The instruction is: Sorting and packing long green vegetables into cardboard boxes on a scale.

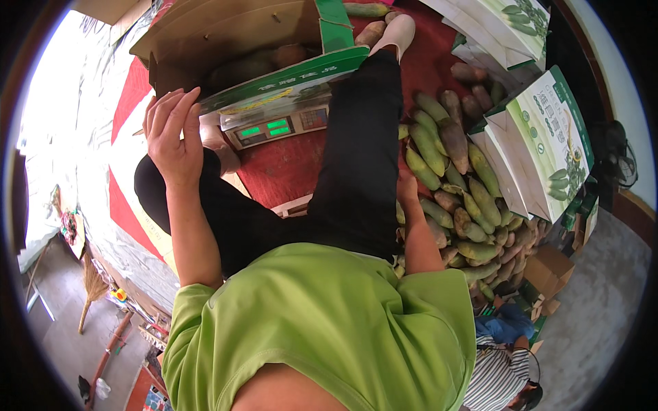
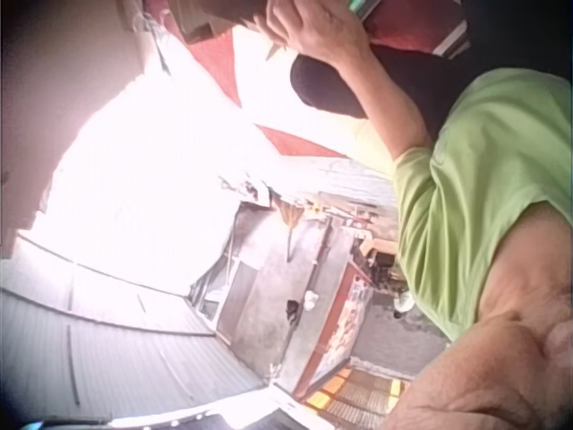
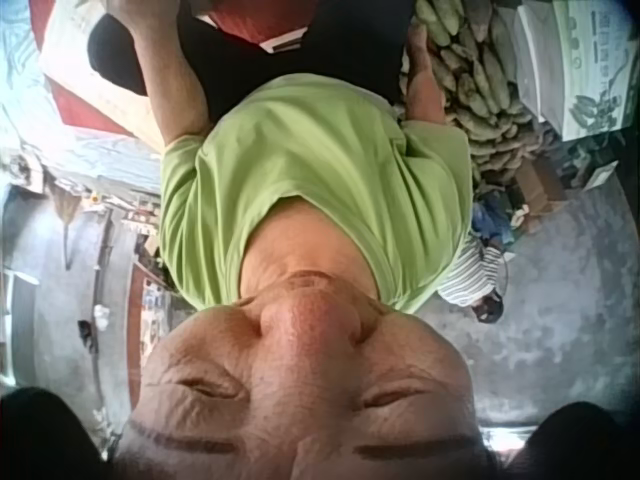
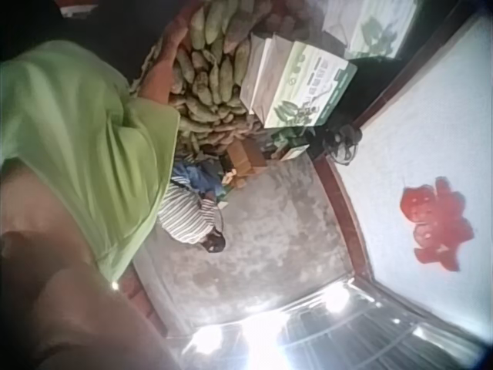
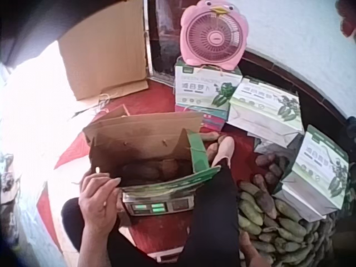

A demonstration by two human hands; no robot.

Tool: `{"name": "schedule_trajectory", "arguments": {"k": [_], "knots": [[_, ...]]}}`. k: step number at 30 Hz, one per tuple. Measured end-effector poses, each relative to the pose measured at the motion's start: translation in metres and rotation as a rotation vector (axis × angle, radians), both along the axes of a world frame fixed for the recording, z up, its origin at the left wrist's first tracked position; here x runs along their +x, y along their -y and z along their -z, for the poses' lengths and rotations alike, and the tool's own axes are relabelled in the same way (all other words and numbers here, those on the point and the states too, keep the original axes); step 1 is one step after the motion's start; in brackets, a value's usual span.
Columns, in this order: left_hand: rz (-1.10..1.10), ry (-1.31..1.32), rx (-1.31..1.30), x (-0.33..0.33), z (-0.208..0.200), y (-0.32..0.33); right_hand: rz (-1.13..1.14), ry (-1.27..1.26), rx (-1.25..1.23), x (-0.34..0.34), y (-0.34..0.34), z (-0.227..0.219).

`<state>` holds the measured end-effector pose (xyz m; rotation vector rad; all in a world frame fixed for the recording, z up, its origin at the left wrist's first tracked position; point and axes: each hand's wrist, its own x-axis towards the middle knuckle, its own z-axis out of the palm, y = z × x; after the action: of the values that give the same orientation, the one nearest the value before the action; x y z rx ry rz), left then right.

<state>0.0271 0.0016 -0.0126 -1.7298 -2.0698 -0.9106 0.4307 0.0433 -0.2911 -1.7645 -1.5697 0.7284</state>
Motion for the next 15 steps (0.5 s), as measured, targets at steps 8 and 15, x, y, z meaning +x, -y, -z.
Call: {"name": "schedule_trajectory", "arguments": {"k": [8, 15], "knots": [[-0.033, -0.02, -0.019, -0.005, 0.002, 0.006, -0.322, 0.12, -0.676, 0.027, -0.036, -0.017], [-0.031, -0.027, -0.192, 0.002, -0.012, -0.005, -0.392, 0.059, 0.005, -0.014, -0.159, -0.118]]}}
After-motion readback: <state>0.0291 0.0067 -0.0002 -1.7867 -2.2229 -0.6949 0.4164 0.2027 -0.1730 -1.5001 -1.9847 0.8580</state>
